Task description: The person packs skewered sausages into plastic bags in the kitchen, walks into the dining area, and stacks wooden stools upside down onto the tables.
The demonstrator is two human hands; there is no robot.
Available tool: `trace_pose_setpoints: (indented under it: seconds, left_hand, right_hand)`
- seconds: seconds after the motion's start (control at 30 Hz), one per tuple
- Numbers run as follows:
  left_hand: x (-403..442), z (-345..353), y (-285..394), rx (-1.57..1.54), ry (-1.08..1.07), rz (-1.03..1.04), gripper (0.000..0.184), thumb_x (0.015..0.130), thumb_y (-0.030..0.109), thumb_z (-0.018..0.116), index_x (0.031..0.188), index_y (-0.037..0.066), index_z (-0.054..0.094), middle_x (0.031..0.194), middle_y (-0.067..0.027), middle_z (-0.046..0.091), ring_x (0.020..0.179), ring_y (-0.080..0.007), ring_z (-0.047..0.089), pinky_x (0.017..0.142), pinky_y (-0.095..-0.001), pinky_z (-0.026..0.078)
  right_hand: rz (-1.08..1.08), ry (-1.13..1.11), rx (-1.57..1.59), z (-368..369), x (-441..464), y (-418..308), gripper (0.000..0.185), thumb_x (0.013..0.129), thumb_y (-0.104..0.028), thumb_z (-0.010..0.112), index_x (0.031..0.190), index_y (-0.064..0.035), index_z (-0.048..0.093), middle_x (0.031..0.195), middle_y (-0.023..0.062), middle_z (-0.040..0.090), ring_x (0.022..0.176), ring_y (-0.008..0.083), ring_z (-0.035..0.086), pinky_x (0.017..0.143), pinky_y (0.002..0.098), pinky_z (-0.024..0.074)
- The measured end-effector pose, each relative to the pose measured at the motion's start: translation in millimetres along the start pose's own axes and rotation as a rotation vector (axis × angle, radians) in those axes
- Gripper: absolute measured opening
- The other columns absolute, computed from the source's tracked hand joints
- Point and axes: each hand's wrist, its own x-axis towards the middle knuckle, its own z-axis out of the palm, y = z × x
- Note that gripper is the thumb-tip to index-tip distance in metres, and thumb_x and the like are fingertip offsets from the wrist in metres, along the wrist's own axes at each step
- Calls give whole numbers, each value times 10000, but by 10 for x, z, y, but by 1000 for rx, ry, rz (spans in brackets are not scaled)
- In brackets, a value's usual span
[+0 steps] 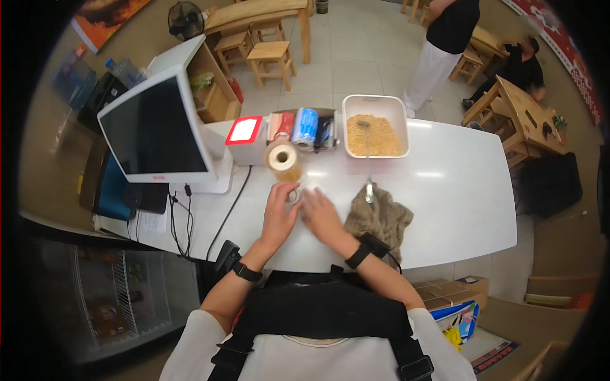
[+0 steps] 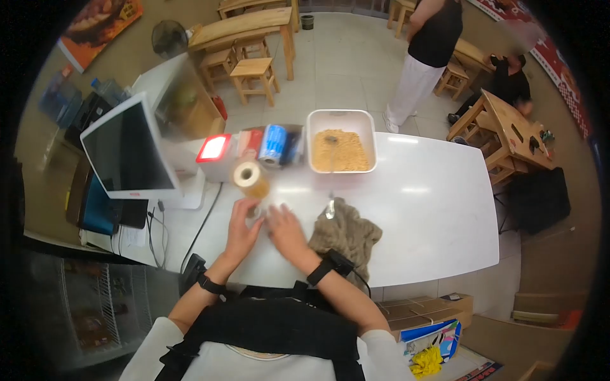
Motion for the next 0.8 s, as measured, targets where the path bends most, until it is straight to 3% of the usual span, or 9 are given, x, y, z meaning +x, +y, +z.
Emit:
trace_pose_setpoints:
  seconds: [0.1,0.17,0.3,0.37,0.47,0.53,0.6,0.63,0.8]
  left_hand:
    - [111,263,189,105,-59,38,402,670,-73,583,1043,43,488,1017,-134,473,963,-293,481,803,-341,414]
    - [157,481,187,147,-118,-18,417,661,-83,573,1047,44,481,1027,-141,463,979,-302,469,817,-348,405]
    - [201,876,-13,214,-145,-158,467,650,-94,568,1084,38,454,1106,-156,412,1033,-319,434,870,-349,380]
    - [235,959,25,260,-84,-111,497,648,-88,575,1109,31,436,1143,-170,390,1065,-333,411,899,-367,357]
    - [19,992,213,486,38,11,575,640,-65,595,1170,12,385,1235,-229,320,1144,-390,332,969,-429,281]
    - [-463,1002,300,494,-14,17,541,635,-69,578,1143,17,416,1233,-264,314,1148,-402,328,954,-464,285]
    - [-767,1103,402,384,-227,185,395,648,-48,559,1028,57,525,1129,-220,444,1060,-366,426,907,-463,338]
    - [-757,1227,480,151,-342,219,380,677,-7,564,1043,92,542,1151,-154,466,1079,-332,438,901,-459,348]
    - [-473,1805,1004,318,-650,339,480,734,173,574,1199,228,472,1328,-42,357,1218,-274,329,924,-508,299]
  right_hand:
    - [-69,-230,318,90,-529,31,133,643,-41,556,772,-34,527,813,115,502,766,285,479,671,370,419]
    - [-221,-482,511,-483,-779,26,163,643,13,542,774,-83,546,794,56,484,805,254,486,684,348,427]
    - [24,-253,856,-1646,-1208,513,130,703,8,560,807,-69,570,846,90,501,855,284,493,765,361,402]
    - [268,11,664,-2158,-1501,899,144,702,-8,573,835,-65,581,886,107,519,864,300,494,763,362,402]
    - [503,246,-70,-2437,-1939,1386,201,706,-15,586,899,-71,582,954,131,542,895,314,495,771,365,407]
    - [468,303,-45,-2256,-2156,1608,238,702,-3,592,928,-76,580,964,131,541,900,325,496,781,378,406]
    - [379,307,-72,-2115,-2073,1447,238,700,-10,603,929,-73,583,979,112,544,909,311,503,783,375,417]
    - [380,312,-76,-2038,-1990,1397,238,700,-10,603,929,-73,583,979,112,544,909,311,503,783,375,417]
    - [395,206,12,-1777,-1580,1273,216,702,-10,603,910,-68,587,963,76,548,904,270,513,758,330,442]
